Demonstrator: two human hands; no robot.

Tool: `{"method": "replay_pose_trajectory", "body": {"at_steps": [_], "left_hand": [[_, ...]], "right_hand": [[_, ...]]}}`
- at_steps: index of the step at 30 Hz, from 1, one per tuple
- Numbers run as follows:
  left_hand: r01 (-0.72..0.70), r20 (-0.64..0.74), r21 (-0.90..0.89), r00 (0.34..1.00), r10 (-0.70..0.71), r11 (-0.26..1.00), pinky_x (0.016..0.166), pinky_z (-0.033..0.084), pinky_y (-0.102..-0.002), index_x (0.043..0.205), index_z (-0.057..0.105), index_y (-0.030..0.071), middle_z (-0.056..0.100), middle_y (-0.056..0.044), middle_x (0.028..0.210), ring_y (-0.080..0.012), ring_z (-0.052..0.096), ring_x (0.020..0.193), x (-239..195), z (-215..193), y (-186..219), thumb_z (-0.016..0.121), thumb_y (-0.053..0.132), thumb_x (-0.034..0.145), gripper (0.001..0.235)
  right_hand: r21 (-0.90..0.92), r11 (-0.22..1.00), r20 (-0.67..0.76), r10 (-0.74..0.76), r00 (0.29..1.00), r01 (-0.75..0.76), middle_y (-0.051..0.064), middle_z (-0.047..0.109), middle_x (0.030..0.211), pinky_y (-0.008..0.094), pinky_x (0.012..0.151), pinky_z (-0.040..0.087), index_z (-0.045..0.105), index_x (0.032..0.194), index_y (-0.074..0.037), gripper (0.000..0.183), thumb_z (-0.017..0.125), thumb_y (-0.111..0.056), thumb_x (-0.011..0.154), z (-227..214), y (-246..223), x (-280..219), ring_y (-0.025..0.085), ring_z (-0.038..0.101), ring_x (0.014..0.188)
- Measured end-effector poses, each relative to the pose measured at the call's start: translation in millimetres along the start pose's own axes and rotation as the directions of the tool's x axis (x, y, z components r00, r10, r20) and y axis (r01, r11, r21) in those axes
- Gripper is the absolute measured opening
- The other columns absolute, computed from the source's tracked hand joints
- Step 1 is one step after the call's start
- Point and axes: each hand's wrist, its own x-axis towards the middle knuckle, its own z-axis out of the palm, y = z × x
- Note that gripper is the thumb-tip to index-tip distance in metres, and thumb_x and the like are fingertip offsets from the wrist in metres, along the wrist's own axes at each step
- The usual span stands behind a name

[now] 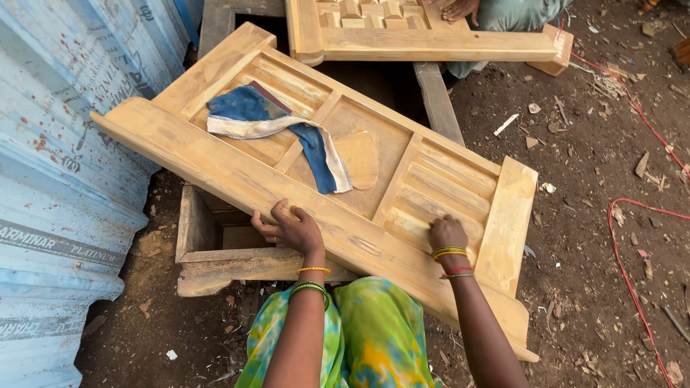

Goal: The person sits on the ground and sands a wooden tray with a sanding block. They move the block across the flat surfaces and edges of the tray, occasionally repositioning their hands to reach different sections.

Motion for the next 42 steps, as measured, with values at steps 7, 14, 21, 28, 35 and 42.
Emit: {"method": "replay_pose_trajectory", "body": {"at_steps": [7, 14, 21, 28, 35, 42], "left_hand": [[0.051, 0.056, 0.003, 0.997, -0.051, 0.999, 0.096, 0.039, -0.06, 0.115, 0.061, 0.022, 0.017, -0.011, 0.159, -0.0427, 0.039, 0.128, 1.4, 0.6, -1.6, 0.066, 0.016, 0.094, 0.023], [0.012, 0.024, 0.009, 1.0, -0.013, 1.0, 0.094, 0.041, -0.06, 0.115, 0.061, 0.023, 0.016, -0.014, 0.159, -0.0441, 0.04, 0.126, 6.4, -0.4, -2.1, 0.067, 0.017, 0.093, 0.024], [-0.064, 0.028, 0.002, 0.998, 0.064, 0.998, 0.095, 0.042, -0.059, 0.119, 0.058, 0.02, 0.017, -0.016, 0.159, -0.0434, 0.044, 0.127, 6.5, 15.3, -30.6, 0.067, 0.014, 0.095, 0.027], [-0.224, -0.067, 0.031, 0.972, 0.226, 0.974, 0.101, 0.037, -0.062, 0.116, 0.061, 0.019, 0.015, -0.017, 0.157, -0.0413, 0.042, 0.13, 9.7, 6.2, -12.5, 0.069, 0.007, 0.089, 0.031], [-0.118, -0.024, 0.006, 0.993, 0.118, 0.993, 0.091, 0.042, -0.062, 0.113, 0.06, 0.018, 0.017, -0.015, 0.157, -0.0457, 0.041, 0.128, 8.3, 3.4, -8.3, 0.069, 0.008, 0.088, 0.029], [-0.046, 0.001, -0.026, 0.999, 0.046, 0.999, 0.091, 0.044, -0.06, 0.113, 0.06, 0.02, 0.017, -0.015, 0.158, -0.0429, 0.046, 0.12, 3.8, 2.5, -10.5, 0.067, 0.009, 0.09, 0.026]], "right_hand": [[-0.102, 0.993, 0.223, 0.088, 0.971, -0.067, 0.009, 0.071, 0.106, 0.041, 0.094, 0.055, 0.078, 0.095, -0.015, 0.025, 0.065, -0.036, 0.093, -12.8, 37.4, -26.3, 0.031, 0.066, 0.103], [-0.185, 0.982, 0.239, 0.01, 0.971, 0.036, 0.012, 0.071, 0.105, 0.041, 0.085, 0.058, 0.079, 0.101, -0.018, 0.024, 0.06, -0.033, 0.098, -42.8, 88.8, -10.7, 0.032, 0.07, 0.093], [-0.002, 0.999, -0.159, 0.049, 0.986, -0.05, 0.011, 0.067, 0.09, 0.047, 0.074, 0.054, 0.08, 0.092, -0.014, 0.026, 0.073, -0.036, 0.103, -86.2, 126.0, -42.9, 0.033, 0.064, 0.087], [-0.182, 0.981, 0.191, -0.026, 0.981, 0.062, 0.005, 0.07, 0.103, 0.041, 0.076, 0.059, 0.08, 0.086, -0.017, 0.016, 0.066, -0.022, 0.093, -59.5, 76.0, 0.8, 0.028, 0.064, 0.104], [-0.135, 0.909, 0.57, -0.254, 0.781, 0.395, 0.001, 0.072, 0.106, 0.039, 0.085, 0.059, 0.078, 0.086, -0.019, 0.012, 0.068, -0.024, 0.088, -77.9, 82.6, 21.2, 0.024, 0.067, 0.103], [-0.378, 0.725, 0.514, -0.352, 0.782, 0.576, 0.0, 0.071, 0.108, 0.034, 0.078, 0.059, 0.077, 0.083, -0.017, 0.02, 0.063, -0.022, 0.096, -72.1, 62.9, 18.1, 0.023, 0.064, 0.112]]}}
